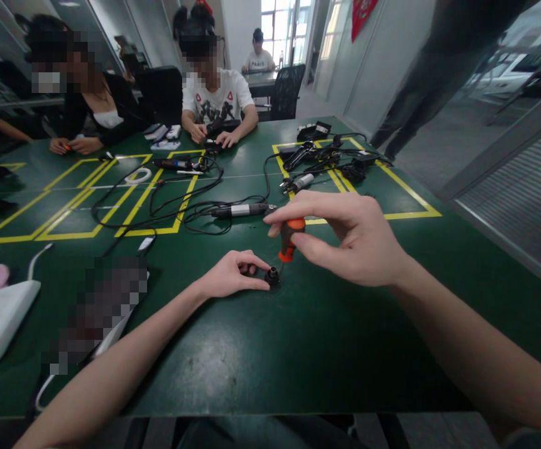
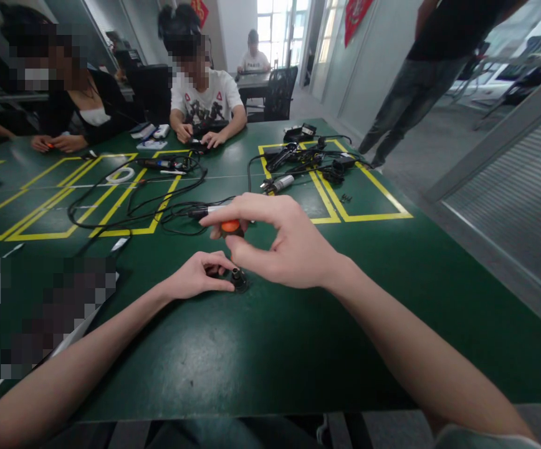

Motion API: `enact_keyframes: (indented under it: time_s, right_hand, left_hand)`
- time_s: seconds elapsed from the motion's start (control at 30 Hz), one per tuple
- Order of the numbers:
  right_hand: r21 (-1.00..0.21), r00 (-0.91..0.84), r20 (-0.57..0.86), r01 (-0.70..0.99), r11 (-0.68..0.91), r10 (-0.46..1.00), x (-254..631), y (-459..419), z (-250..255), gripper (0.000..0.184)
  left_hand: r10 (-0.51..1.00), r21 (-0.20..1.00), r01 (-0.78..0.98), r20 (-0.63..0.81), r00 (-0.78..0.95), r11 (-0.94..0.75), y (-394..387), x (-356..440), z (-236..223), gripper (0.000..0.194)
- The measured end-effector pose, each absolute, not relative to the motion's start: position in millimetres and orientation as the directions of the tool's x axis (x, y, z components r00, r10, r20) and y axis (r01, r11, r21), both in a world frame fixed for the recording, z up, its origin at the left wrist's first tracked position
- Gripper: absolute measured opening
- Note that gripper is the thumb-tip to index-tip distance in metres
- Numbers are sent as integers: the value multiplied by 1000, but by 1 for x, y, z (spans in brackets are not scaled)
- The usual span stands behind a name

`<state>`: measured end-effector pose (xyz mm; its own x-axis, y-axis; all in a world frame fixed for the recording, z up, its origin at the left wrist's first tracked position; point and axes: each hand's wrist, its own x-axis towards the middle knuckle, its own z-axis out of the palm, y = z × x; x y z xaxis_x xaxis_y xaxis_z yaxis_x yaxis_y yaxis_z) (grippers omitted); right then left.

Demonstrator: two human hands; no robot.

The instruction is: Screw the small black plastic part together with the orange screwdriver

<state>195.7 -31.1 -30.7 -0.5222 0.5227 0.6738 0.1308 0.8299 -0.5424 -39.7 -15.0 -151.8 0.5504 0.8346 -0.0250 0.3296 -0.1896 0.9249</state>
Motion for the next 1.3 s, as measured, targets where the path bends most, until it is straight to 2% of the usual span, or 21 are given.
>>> enact_keyframes:
  time_s: [0.17, 0.27, 0.4, 0.6, 0.77, 0.83, 0.97, 1.07, 1.17, 1.3]
  right_hand:
    - [-508, -498, 697, 165, 845, 516, 197, -27, -33, 17]
    - [-521, -495, 683, 184, 833, 537, 200, -26, -32, 24]
    - [-544, -529, 661, 150, 826, 532, 203, -28, -28, 31]
    - [-640, -584, 568, 130, 757, 580, 203, -29, -28, 30]
    - [-660, -581, 543, 151, 736, 606, 199, -28, -29, 10]
    - [-655, -582, 537, 168, 737, 610, 198, -30, -29, 11]
    - [-608, -574, 541, 237, 757, 614, 198, -34, -29, 28]
    - [-538, -555, 568, 308, 784, 608, 199, -33, -30, 25]
    - [-456, -567, 607, 325, 829, 557, 200, -31, -31, 18]
    - [-373, -610, 585, 382, 845, 534, 203, -33, -31, 32]
  left_hand:
    - [875, 920, 340, 8, 483, -197, -22, -35, -157, 43]
    - [875, 952, 288, -46, 482, -108, -23, -35, -156, 52]
    - [877, 927, 354, -63, 477, -127, -25, -36, -156, 38]
    - [866, 948, 308, -81, 493, -87, -26, -37, -158, 32]
    - [842, 934, 321, -41, 538, -159, -22, -39, -156, 26]
    - [826, 926, 315, -7, 564, -208, -19, -41, -155, 28]
    - [800, 898, 357, -9, 600, -258, -17, -42, -151, 39]
    - [823, 907, 365, -38, 567, -210, -19, -38, -149, 56]
    - [856, 944, 306, -55, 514, -123, -21, -33, -151, 40]
    - [859, 957, 270, -48, 510, -107, -21, -31, -154, 38]
